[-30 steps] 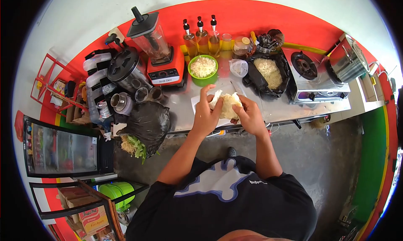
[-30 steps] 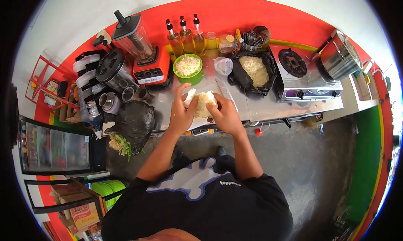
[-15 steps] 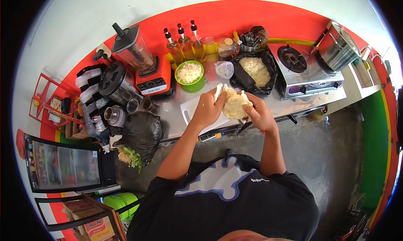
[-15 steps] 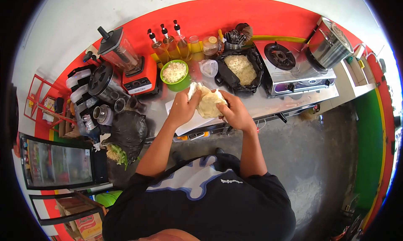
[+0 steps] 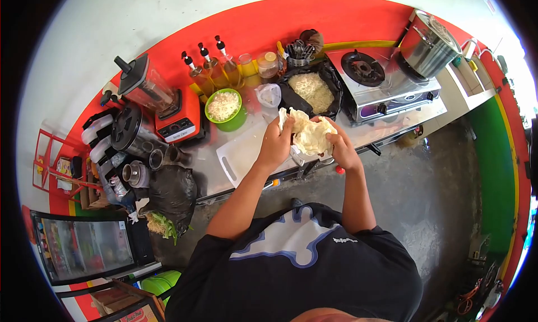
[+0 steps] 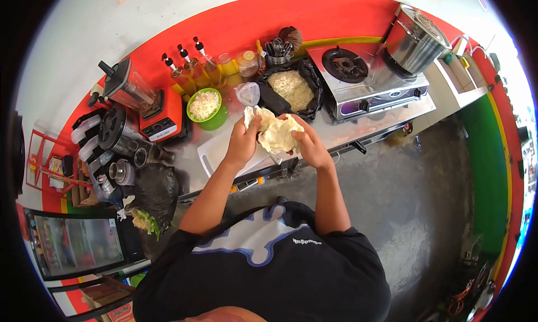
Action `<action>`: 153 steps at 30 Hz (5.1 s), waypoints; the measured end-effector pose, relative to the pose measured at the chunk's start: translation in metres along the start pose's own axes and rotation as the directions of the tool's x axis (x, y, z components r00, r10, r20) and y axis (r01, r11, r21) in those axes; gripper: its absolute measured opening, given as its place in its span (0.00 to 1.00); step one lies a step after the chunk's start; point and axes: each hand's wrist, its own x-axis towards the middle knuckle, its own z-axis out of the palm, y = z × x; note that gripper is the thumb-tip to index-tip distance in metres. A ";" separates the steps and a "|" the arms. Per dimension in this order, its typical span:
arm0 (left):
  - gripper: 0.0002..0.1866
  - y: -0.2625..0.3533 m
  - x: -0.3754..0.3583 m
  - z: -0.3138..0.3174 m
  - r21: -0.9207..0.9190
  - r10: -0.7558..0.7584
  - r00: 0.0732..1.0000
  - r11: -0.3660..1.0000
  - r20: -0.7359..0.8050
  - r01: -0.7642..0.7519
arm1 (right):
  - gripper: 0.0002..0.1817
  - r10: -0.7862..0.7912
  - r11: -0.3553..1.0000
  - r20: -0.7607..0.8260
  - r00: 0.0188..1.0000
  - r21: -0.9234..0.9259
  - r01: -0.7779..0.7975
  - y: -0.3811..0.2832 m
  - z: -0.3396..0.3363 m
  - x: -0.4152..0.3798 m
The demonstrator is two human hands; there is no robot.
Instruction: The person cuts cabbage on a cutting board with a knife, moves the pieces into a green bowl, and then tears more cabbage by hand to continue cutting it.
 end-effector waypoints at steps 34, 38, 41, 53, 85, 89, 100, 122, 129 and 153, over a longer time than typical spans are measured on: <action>0.09 -0.094 -0.049 -0.022 -0.534 -0.412 0.911 0.774 -0.018 0.340 | 0.25 0.331 0.548 -0.093 0.939 0.829 -0.112 0.142 -0.043 -0.005; 0.11 -0.105 -0.059 -0.030 -0.367 -0.475 0.865 0.843 -0.162 0.394 | 0.19 0.373 0.911 -0.380 0.846 0.320 -0.259 0.162 -0.046 0.002; 0.12 -0.124 -0.065 -0.039 -0.321 -0.510 0.842 0.838 -0.175 0.441 | 0.21 0.315 0.949 -0.410 0.856 0.156 -0.274 0.177 -0.043 0.008; 0.16 -0.171 -0.073 -0.067 -0.184 -0.497 0.800 0.868 -0.335 0.462 | 0.34 -0.106 0.666 -0.533 0.839 -0.665 -0.338 0.229 -0.064 0.020; 0.17 -0.205 -0.043 -0.107 0.700 0.332 0.922 0.707 -0.198 -0.104 | 0.19 0.006 0.499 -0.286 0.958 -0.830 -0.251 0.205 0.030 0.028; 0.18 -0.220 -0.039 -0.116 0.728 0.343 0.934 0.665 -0.100 -0.166 | 0.18 0.081 0.490 -0.295 0.952 -0.820 -0.295 0.198 0.041 0.024; 0.07 -0.216 -0.041 -0.111 0.702 0.336 0.914 0.707 -0.228 -0.085 | 0.17 0.304 0.171 -0.114 0.946 -0.970 -0.172 0.187 0.100 0.031; 0.03 -0.219 -0.040 -0.111 0.638 0.347 0.889 0.765 -0.298 -0.085 | 0.17 0.369 -0.041 -0.072 0.927 -0.997 -0.062 0.178 0.106 0.026; 0.02 -0.222 -0.041 -0.110 0.630 0.335 0.892 0.773 -0.303 -0.076 | 0.16 0.369 -0.096 -0.101 0.924 -0.993 -0.070 0.199 0.110 0.021; 0.11 -0.200 -0.047 -0.130 0.770 0.228 0.933 0.634 -0.280 0.077 | 0.19 0.333 0.166 -0.043 0.942 -0.981 -0.104 0.189 0.089 0.039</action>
